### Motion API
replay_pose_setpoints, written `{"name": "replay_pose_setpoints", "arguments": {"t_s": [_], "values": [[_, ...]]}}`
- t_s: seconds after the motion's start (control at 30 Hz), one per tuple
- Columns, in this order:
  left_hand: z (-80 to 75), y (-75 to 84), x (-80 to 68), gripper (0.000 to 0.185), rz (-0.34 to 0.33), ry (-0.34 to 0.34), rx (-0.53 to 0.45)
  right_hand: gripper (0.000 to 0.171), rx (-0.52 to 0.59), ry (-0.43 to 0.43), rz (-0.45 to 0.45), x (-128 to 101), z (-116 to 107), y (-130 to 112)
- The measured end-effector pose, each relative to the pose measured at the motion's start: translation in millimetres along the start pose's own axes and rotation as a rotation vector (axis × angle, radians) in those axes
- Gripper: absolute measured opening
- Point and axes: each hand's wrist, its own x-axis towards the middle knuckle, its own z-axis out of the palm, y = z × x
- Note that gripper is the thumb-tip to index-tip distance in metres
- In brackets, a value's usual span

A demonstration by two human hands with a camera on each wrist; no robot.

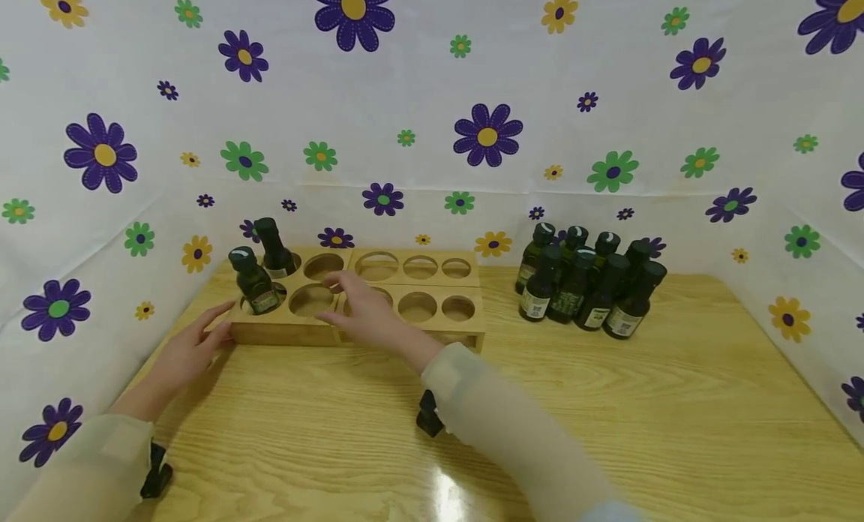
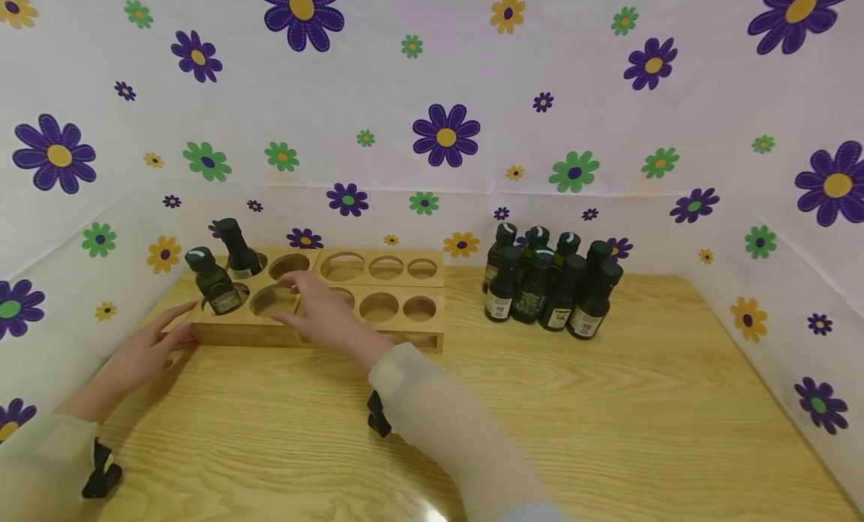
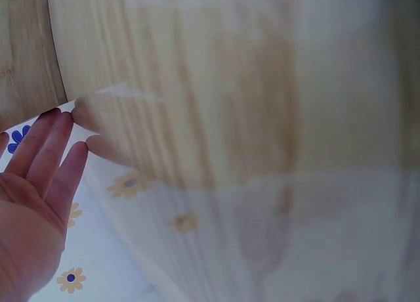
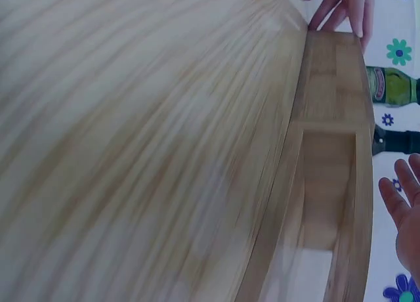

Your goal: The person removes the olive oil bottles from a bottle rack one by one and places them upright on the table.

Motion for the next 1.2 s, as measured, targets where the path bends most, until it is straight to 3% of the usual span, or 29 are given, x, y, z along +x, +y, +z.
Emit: {"name": "replay_pose_setpoints", "arguments": {"t_s": [0.23,0.47,0.87,1.2], "values": [[-4.6,-1.8,-2.9,0.060,0.005,-0.002,0.007,0.059,0.062,-0.001,-0.008,28.6,27.9,-10.6],[-1.9,-0.4,-3.5,0.059,0.008,-0.007,-0.012,0.058,0.102,-0.013,0.057,42.4,40.9,-10.7],[-4.6,-2.9,-9.8,0.061,-0.001,0.006,-0.031,0.057,0.025,-0.048,0.006,65.9,59.6,-15.2],[-1.0,1.3,-4.4,0.060,0.018,0.013,-0.053,0.069,-0.029,-0.059,0.035,80.7,59.1,-22.2]]}}
